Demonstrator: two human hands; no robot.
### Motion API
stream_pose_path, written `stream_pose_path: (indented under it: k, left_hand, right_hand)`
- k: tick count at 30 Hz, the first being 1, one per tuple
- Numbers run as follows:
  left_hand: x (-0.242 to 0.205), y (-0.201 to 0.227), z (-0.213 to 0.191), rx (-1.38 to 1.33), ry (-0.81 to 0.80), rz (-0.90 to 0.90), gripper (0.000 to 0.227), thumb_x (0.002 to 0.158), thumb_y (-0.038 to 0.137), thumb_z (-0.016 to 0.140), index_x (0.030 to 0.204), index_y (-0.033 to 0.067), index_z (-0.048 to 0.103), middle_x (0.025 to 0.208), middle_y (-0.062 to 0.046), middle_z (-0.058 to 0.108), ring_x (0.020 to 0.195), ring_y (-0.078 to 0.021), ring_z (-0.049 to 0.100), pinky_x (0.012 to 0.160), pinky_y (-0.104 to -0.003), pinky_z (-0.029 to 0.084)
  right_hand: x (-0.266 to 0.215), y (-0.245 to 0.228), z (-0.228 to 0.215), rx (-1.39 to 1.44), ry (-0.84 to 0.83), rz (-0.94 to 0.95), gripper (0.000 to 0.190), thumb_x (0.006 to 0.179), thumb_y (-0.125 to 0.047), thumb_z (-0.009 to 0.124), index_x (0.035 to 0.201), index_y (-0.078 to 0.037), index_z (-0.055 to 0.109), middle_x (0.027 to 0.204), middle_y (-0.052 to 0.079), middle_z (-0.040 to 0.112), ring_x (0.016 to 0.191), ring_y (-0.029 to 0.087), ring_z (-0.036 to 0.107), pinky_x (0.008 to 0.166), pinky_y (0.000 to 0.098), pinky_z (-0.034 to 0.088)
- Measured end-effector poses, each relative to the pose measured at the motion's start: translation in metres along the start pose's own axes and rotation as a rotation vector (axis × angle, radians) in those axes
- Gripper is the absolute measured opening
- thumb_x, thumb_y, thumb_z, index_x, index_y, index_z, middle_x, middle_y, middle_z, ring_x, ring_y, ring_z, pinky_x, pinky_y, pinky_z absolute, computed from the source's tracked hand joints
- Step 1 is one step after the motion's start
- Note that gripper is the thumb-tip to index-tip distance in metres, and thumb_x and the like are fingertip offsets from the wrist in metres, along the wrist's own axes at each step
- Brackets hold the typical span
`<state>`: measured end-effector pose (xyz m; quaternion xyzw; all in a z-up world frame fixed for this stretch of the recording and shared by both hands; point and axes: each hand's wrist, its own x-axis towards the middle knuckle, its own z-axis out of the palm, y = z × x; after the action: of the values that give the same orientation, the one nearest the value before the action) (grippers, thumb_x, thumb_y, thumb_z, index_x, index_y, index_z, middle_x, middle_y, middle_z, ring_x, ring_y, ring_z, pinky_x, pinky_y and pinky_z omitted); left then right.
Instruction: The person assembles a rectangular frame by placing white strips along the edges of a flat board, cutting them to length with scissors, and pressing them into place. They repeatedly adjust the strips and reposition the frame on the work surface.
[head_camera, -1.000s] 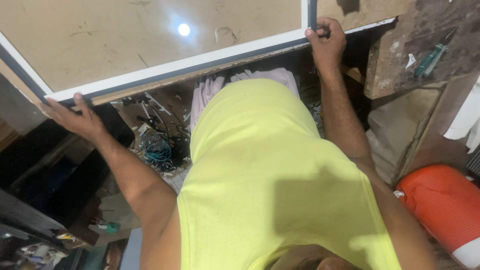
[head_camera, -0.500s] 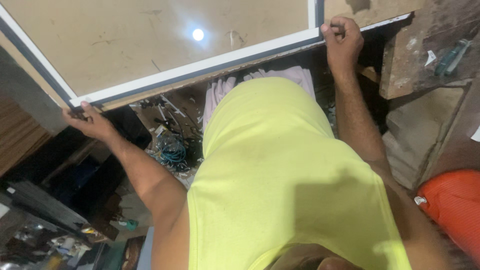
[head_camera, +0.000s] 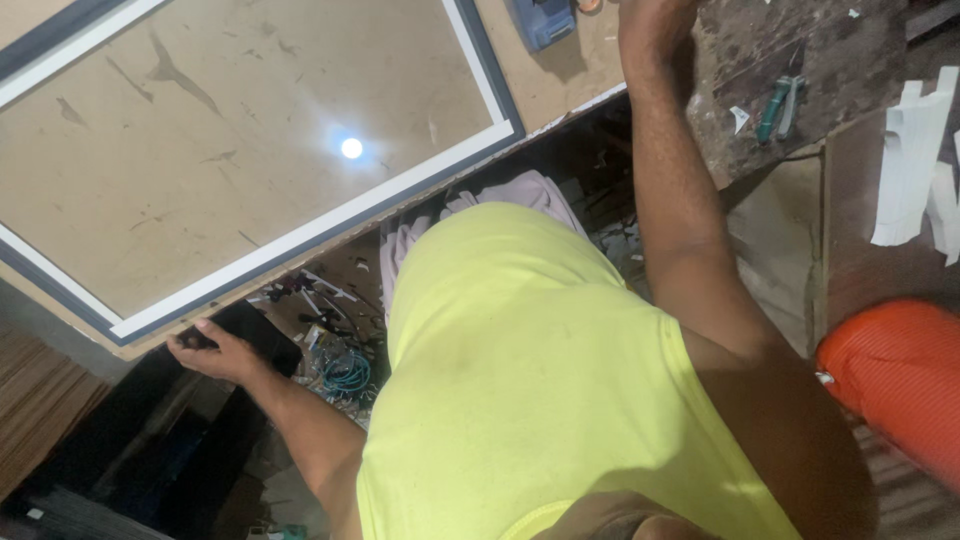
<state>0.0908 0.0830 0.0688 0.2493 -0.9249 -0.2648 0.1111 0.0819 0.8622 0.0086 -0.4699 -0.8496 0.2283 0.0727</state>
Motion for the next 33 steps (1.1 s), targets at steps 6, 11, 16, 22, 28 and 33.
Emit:
stream_pose_path:
  k: [6,11,16,22,28,33]
  left_hand:
    - [-0.021,0.027,0.005,-0.301,0.009,0.034,0.048,0.116,0.029,0.065,0.152,0.0031,0.049,0.151,-0.021,0.045,0.135,-0.0319,0.056,0.117,-0.047,0.052]
    - [-0.037,0.122,0.042,-0.372,-0.002,-0.158,0.036,0.109,0.023,0.060,0.142,0.0085,0.057,0.150,-0.017,0.046,0.129,-0.0285,0.055,0.104,-0.043,0.059]
    - [-0.060,0.266,0.110,-0.633,-0.445,0.169,0.026,0.111,0.018,0.062,0.135,0.0071,0.064,0.139,-0.011,0.061,0.131,-0.0242,0.060,0.113,-0.039,0.052]
    - [-0.094,0.405,0.171,-1.236,-1.457,-0.242,0.048,0.103,0.040,0.060,0.138,0.0076,0.056,0.131,-0.014,0.069,0.121,-0.0229,0.069,0.104,-0.039,0.058]
    - [0.036,0.350,0.188,-1.931,-1.088,-0.751,0.011,0.105,0.009,0.066,0.107,-0.0012,0.061,0.100,-0.009,0.067,0.095,-0.0170,0.068,0.082,-0.021,0.058]
    - [0.178,0.219,0.106,-1.670,-0.574,-0.323,0.037,0.112,0.022,0.071,0.136,-0.0057,0.062,0.115,-0.014,0.070,0.096,-0.0204,0.064,0.079,-0.031,0.055]
  right_hand:
    - [0.012,0.012,0.006,-0.071,0.170,-0.265,0.027,0.099,-0.023,0.080,0.101,0.002,0.070,0.096,0.021,0.072,0.092,0.040,0.071,0.079,0.0493,0.059]
    - [-0.015,-0.036,-0.058,-0.180,0.277,-0.519,0.018,0.097,-0.017,0.079,0.106,-0.003,0.072,0.105,0.015,0.072,0.095,0.036,0.070,0.075,0.0481,0.058]
    - [-0.049,-0.116,-0.103,-0.136,0.311,-0.763,0.019,0.099,-0.008,0.073,0.117,-0.002,0.070,0.109,0.011,0.067,0.098,0.029,0.070,0.076,0.0413,0.059]
    - [-0.142,-0.207,-0.115,0.176,-0.004,-1.085,0.013,0.104,-0.010,0.076,0.102,-0.002,0.066,0.099,0.011,0.065,0.087,0.028,0.067,0.071,0.0399,0.055]
    - [-0.141,-0.219,-0.094,0.494,-0.320,-0.772,0.004,0.110,0.000,0.066,0.107,0.000,0.069,0.098,0.011,0.065,0.076,0.015,0.067,0.059,0.0262,0.059]
    - [-0.082,-0.200,-0.049,0.704,-0.401,-0.329,0.012,0.109,-0.002,0.063,0.119,0.002,0.069,0.098,0.008,0.071,0.079,0.012,0.074,0.068,0.0273,0.064]
